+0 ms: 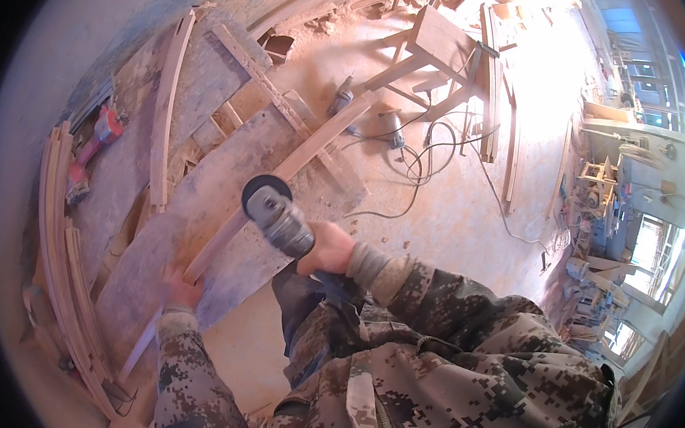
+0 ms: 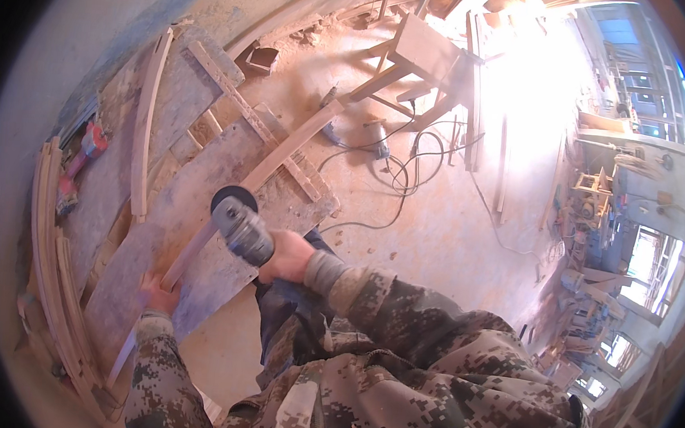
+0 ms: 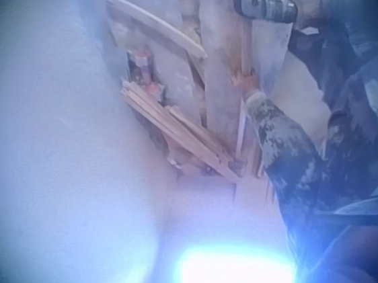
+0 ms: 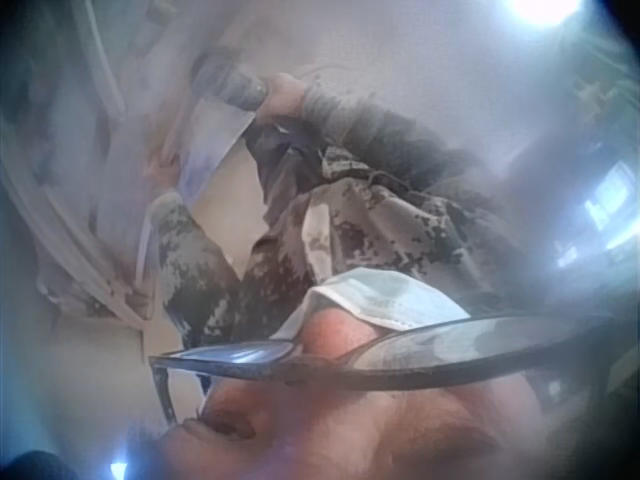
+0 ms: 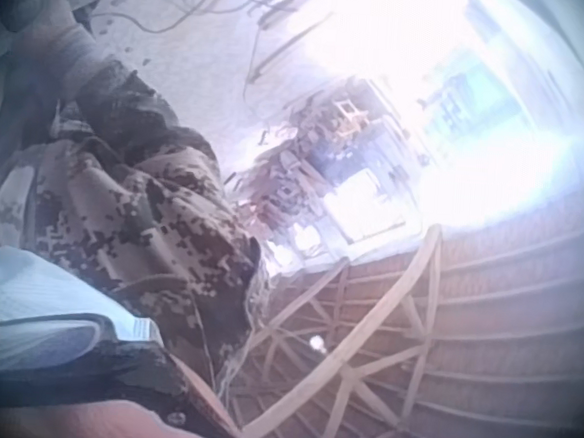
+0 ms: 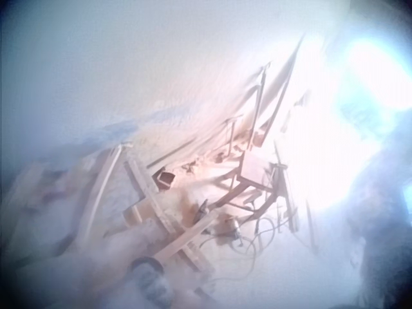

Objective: The person uses an angle grinder to smooth the surface of a wooden plank. They hold the plank with one hand and guide the grinder along its length with the other, repeatedly moving the tool back and forth to remove material and create a smoother finish.

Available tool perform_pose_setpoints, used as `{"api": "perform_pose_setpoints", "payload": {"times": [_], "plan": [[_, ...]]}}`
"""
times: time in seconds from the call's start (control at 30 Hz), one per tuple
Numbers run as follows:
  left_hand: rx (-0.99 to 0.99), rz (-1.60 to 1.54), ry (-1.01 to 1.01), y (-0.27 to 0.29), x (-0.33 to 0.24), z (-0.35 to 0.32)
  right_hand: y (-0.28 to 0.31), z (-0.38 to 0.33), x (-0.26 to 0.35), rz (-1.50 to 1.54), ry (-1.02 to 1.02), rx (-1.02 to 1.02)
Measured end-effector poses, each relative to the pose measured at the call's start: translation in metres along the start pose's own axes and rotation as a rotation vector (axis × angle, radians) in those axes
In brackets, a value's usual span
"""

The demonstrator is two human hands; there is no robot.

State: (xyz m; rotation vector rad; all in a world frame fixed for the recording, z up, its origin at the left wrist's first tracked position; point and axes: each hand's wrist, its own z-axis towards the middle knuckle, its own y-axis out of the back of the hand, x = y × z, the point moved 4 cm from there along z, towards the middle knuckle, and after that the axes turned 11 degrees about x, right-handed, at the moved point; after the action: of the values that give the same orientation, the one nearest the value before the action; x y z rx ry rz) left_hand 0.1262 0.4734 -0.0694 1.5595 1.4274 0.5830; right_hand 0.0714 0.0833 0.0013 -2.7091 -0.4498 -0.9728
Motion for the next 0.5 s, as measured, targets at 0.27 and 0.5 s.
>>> {"api": "perform_pose_setpoints", "payload": {"times": [0.27,0.5], "plan": [[-0.034,0.055,-0.082,-0.004,0.011,0.001,0.153,-0.037,-0.008,0.486,0.141,-0.391],[0.046,0.058,-0.039,-0.007,0.021,-0.001,0.186,-0.07,-0.014,0.636,0.216,-0.423]]}}
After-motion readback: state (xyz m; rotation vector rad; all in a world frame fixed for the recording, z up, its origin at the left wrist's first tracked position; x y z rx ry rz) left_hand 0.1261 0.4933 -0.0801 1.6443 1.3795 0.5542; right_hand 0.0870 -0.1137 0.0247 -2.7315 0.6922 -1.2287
